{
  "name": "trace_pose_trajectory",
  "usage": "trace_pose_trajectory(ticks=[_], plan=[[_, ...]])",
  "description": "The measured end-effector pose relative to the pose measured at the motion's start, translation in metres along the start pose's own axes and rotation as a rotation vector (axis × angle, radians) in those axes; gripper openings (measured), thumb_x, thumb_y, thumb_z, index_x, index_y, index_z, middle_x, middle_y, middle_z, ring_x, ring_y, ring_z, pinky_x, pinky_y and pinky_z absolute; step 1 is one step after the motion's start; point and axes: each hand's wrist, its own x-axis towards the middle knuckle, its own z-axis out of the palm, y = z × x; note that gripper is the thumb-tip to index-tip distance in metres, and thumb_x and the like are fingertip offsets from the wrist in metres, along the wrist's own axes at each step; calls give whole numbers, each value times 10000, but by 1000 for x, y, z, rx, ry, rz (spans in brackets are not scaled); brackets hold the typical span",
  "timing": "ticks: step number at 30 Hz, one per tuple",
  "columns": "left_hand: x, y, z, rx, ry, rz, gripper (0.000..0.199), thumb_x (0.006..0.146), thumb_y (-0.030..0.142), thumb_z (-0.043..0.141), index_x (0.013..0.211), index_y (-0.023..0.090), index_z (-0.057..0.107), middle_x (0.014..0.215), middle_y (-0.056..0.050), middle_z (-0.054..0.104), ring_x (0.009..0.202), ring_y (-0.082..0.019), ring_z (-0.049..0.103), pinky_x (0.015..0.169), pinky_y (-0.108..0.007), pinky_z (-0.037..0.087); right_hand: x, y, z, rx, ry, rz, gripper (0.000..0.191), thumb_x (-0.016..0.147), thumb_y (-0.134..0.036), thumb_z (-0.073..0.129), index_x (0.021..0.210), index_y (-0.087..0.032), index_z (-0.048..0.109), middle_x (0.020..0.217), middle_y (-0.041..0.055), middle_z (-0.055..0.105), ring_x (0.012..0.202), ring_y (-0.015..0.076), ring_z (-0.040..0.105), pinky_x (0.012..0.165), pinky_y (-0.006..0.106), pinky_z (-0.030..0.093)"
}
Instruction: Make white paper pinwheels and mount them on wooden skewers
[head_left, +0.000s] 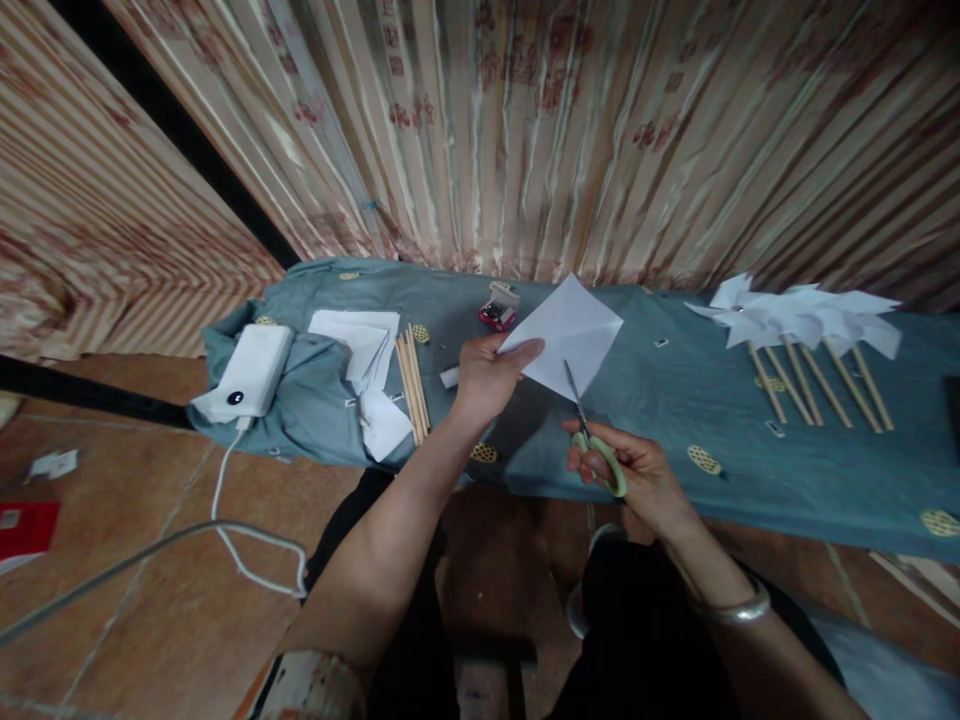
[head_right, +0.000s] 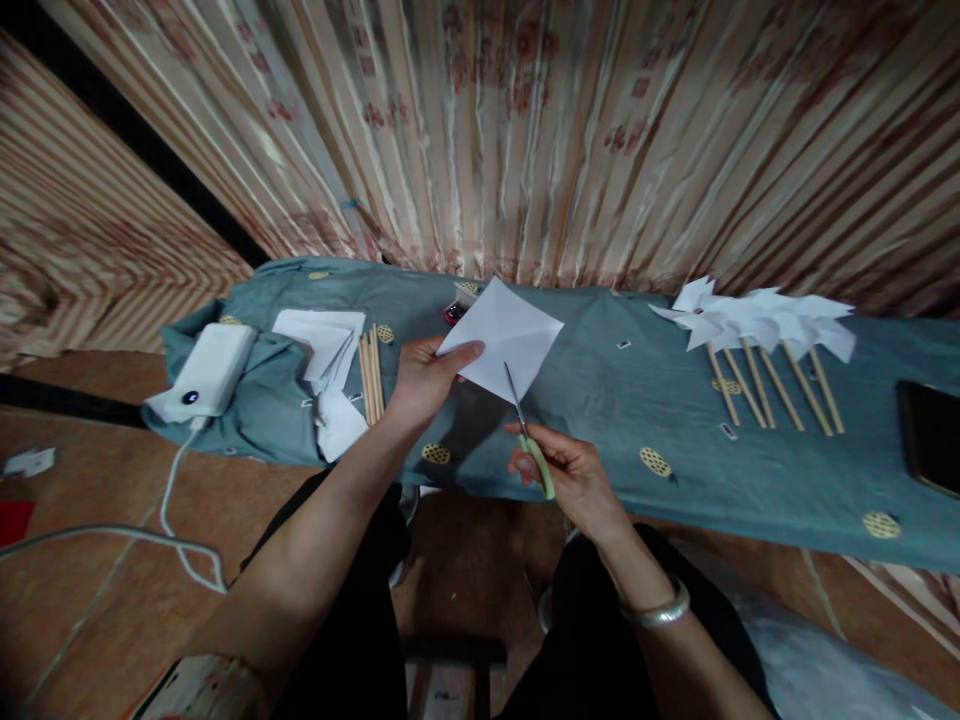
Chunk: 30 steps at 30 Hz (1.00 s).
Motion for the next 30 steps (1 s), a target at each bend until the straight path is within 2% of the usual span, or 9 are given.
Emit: trace_pose_trajectory(ticks=[8, 15, 21, 30], plan=[[0, -4, 1, 26, -1, -5, 185, 660, 292, 770, 578, 144, 695, 498, 31, 558, 481, -80, 456, 463, -207, 340, 0, 1, 0, 16, 24, 6, 474, 627, -514, 855, 996, -224, 781, 655, 13, 691, 500, 90, 533, 460, 218, 438], [-1, -6, 3, 27, -6, -9, 179, 647, 313, 769, 634, 141, 722, 552, 16, 616, 509, -90, 501, 482, -206, 363, 0, 1, 0, 51, 32, 21, 436, 606, -501, 873, 936, -229, 789, 617, -1, 674, 489, 74, 532, 478, 202, 436], [-3, -5, 4, 31, -14, -29, 192, 642, 316, 774, 602, 141, 705, 524, 19, 594, 501, -92, 491, 479, -211, 359, 0, 0, -2, 39, 31, 13, 477, 630, -503, 860, 1009, -227, 775, 659, 12, 692, 512, 91, 543, 478, 222, 447], [-5, -4, 6, -26, -47, -32, 199, 628, 310, 786, 586, 143, 687, 515, 29, 583, 480, -83, 472, 487, -214, 368, 0, 2, -3, 14, 26, -11, 461, 654, -503, 842, 1013, -224, 768, 644, 2, 678, 503, 93, 534, 483, 234, 456]])
